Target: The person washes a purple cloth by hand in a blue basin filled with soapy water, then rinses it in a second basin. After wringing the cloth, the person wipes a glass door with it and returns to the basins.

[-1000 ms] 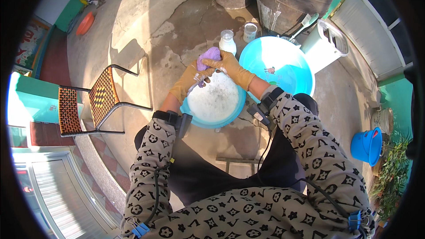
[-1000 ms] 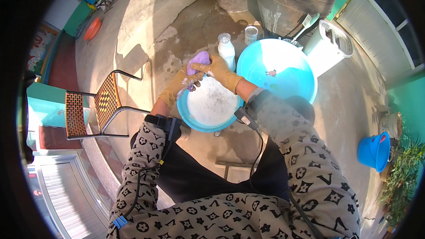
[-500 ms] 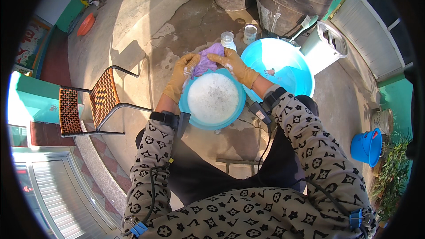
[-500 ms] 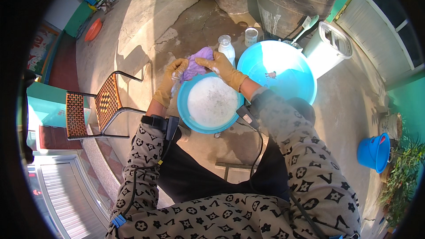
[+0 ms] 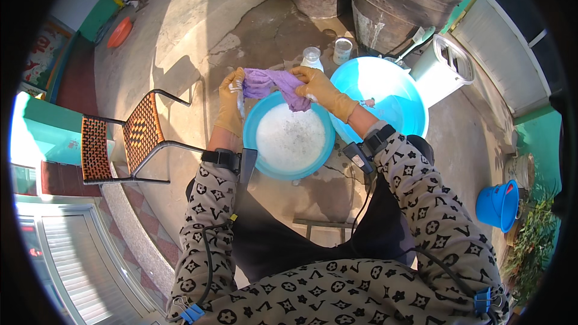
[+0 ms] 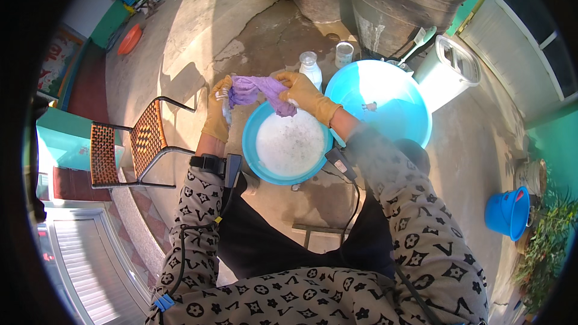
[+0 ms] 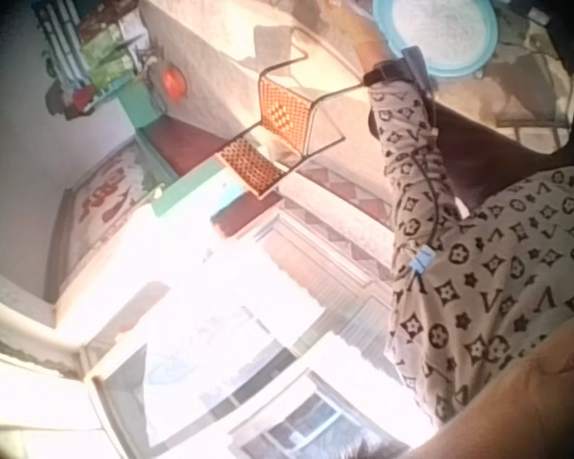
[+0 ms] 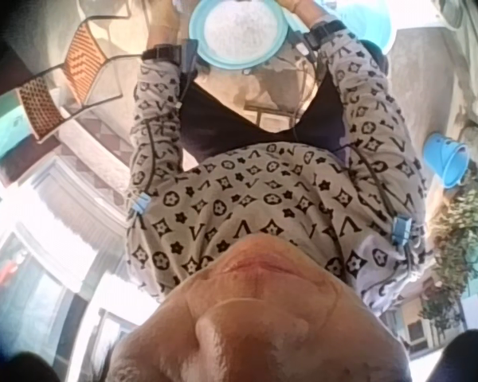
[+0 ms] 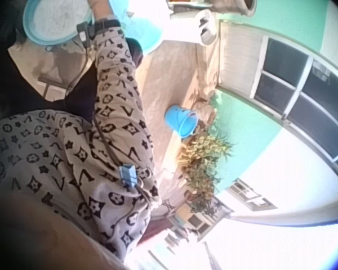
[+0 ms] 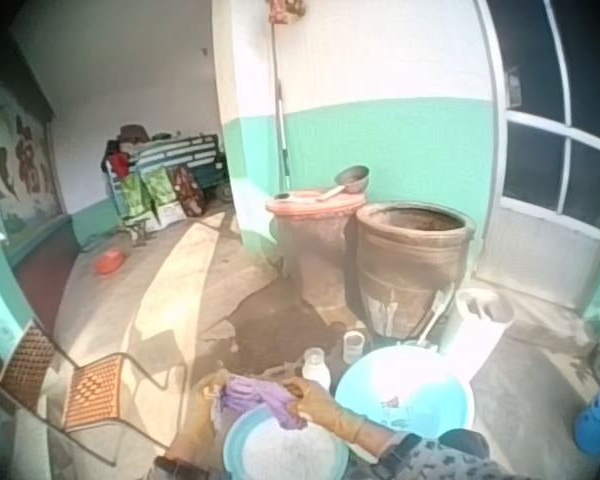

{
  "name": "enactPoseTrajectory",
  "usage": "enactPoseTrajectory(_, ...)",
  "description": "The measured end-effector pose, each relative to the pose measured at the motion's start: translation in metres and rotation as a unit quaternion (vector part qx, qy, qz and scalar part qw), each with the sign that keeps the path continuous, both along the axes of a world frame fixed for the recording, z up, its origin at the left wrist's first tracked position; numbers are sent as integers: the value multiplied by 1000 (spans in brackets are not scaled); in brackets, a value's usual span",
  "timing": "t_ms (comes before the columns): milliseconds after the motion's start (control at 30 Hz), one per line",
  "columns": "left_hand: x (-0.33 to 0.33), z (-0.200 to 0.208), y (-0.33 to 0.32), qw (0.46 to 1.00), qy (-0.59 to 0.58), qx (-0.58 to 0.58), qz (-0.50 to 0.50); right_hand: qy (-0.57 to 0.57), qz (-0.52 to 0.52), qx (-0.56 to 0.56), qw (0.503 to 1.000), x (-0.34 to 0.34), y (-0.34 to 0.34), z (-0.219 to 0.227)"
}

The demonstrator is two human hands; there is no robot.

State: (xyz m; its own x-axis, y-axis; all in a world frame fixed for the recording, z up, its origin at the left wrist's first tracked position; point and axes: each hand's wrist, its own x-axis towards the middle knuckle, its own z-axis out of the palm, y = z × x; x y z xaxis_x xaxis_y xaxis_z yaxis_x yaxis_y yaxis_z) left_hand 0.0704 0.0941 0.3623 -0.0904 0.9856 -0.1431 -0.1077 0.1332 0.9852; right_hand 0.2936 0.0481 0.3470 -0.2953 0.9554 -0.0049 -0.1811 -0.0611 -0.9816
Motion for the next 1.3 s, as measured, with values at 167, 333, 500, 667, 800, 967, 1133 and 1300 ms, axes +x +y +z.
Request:
enactPoseTrajectory(167,-4,5,6,998,-8,37,-46,21,-5,-62,998,18,9,13)
enactPoseTrajectory(333,16,23,-18,980,-87,-64,-165,323,56,-103,939,22,0,23)
enactPoseTrajectory(500,27,17,-30,932,15,-9,-362,351,81,-15,933,22,-8,23)
enactPoseTrajectory(667,16,9,-16,894,283,69,-341,295,-40,21,954,24,6,13)
enactPoseTrajectory(800,14,18,-18,910,212,87,-346,410,-14,-132,902,31,10,11)
enactPoseTrajectory(967,28,28,-31,924,66,43,-375,415,-113,-115,895,22,10,19)
enactPoseTrajectory(1133,37,15,-29,936,11,45,-348,237,-147,-137,951,-4,5,18)
enactPoseTrajectory(1300,35,-10,-27,933,83,91,-338,130,-78,-117,981,-6,0,14)
